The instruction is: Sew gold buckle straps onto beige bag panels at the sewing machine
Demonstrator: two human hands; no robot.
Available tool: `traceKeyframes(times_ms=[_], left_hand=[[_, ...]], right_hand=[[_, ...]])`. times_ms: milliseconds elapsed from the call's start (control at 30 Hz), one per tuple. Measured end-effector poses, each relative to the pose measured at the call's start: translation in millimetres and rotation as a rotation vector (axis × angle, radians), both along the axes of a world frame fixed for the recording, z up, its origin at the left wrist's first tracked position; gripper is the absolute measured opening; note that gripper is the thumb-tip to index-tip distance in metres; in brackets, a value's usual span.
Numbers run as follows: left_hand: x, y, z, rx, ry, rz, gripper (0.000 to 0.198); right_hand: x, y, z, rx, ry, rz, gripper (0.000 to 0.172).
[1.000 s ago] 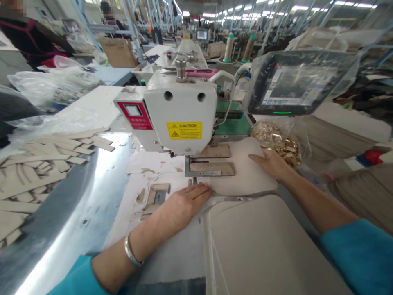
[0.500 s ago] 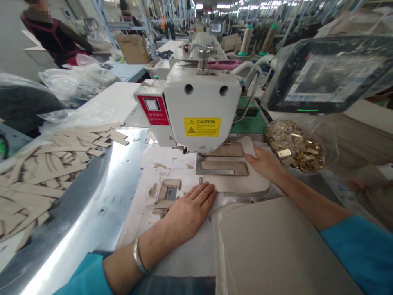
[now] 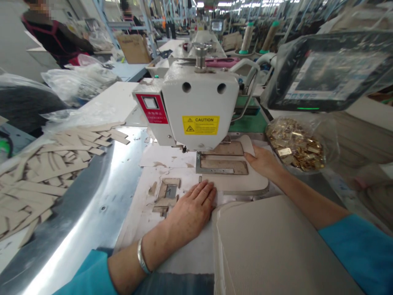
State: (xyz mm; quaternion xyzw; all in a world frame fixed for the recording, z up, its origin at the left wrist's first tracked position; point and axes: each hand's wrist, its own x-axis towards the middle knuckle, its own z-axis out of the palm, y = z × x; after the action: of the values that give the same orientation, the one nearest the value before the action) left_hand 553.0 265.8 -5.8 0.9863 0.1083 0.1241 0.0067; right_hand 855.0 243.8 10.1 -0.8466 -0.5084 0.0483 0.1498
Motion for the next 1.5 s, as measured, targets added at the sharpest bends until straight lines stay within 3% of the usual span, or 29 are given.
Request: traceKeyframes(times_ms=[100,200,300,433,667,1000,1367,1433,1500], left_hand=[[0.0,1.4,0.3,-0.036,0.011,0.012,0.042],[-0.4,3.7,-0.2,-0.061,0.008,0.01,0.043],[-0.5,5.2,-1.1,-0.075,0.002,0.002,0.045],[1.5,5.1,-0.2,-0.072,0.005,0.01,0.045],[3.9,4.2,1.2,-0.042,0.004,0.028,0.045],[13.7,5.4,7.7,-0.082,0.054,0.074,0.031],[10.7,4.4,0.0,0.017,0.017,0.065,0.043],[10.1,3.8,0.4,0.031,0.022,0.065,0.044],[9.8,3.7,0.1,0.038,0.018,0.059,0.043]], right_hand=[[7.6,-15.0,11.8,0.119,0.051,0.012,0.051],[11.4,-56.0,29.6,0.245,0.099,0.204,0.063],[2.4,-104.6,39.4,0.086,0.186,0.447,0.045],[-13.4,-137.3,33.2,-0.13,0.263,0.535,0.048],[-17.3,-130.8,27.3,-0.156,0.192,0.546,0.05],[-27.1,-129.8,26.5,0.065,0.169,0.529,0.032],[-26.8,-135.4,32.0,0.092,0.266,0.548,0.032],[-10.4,-138.0,32.0,0.083,0.295,0.489,0.033],[15.9,-135.7,30.1,0.138,0.205,0.288,0.032]])
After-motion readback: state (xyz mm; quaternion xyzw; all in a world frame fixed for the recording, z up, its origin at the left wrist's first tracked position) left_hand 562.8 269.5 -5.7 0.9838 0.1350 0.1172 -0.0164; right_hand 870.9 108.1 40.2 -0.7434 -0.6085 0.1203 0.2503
